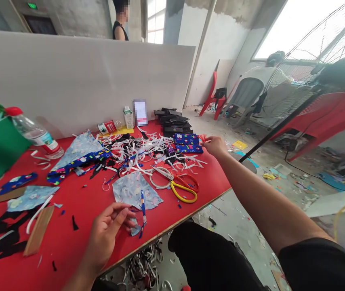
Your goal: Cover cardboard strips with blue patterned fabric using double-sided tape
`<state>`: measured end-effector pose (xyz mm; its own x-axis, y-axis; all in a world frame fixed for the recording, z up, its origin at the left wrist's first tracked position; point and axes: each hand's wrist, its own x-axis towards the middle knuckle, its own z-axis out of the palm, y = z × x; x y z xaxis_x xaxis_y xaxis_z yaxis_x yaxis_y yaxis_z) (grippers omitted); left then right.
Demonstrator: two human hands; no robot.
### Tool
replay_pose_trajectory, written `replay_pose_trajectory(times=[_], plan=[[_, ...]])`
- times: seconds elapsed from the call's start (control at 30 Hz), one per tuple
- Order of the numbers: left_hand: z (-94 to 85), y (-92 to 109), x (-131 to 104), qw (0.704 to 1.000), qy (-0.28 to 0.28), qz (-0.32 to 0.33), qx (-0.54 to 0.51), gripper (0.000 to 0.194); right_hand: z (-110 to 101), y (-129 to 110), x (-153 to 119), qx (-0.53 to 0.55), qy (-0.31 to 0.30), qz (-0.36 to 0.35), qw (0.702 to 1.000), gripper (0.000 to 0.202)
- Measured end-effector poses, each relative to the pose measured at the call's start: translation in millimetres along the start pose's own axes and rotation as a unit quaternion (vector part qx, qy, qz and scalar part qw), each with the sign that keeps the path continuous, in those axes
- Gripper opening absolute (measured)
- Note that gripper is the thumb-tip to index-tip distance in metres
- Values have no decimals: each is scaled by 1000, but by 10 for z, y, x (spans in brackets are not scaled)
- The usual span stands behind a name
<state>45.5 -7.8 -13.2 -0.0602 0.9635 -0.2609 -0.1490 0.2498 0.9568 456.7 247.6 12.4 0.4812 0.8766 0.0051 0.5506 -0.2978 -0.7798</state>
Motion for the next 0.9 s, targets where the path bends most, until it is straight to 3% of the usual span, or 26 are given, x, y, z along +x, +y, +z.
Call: replay_pose_trajectory(times=[0.1,0.17,0.4,0.5,0.7,0.9], plan=[[-18,-14,1,1000,-5,0,-7,48,-86,55,-104,-37,72,-37,996,40],[-18,-22,1,1000,-11,-1,-8,47,-119,138,-278,-55,89,-65,992,41],[49,-12,-17,998,-23,50,2,41,-11,501,-973,-176,-38,-74,981,38],[62,-39,-8,997,-27,70,24,44,1,475,-998,-225,-79,-75,968,30],[83,-81,-8,987,-32,115,108,44,47,385,-974,-322,-100,-83,938,35],[213,-86,-109,951,-34,187,243,32,58,386,-1016,-387,-103,-96,911,36]])
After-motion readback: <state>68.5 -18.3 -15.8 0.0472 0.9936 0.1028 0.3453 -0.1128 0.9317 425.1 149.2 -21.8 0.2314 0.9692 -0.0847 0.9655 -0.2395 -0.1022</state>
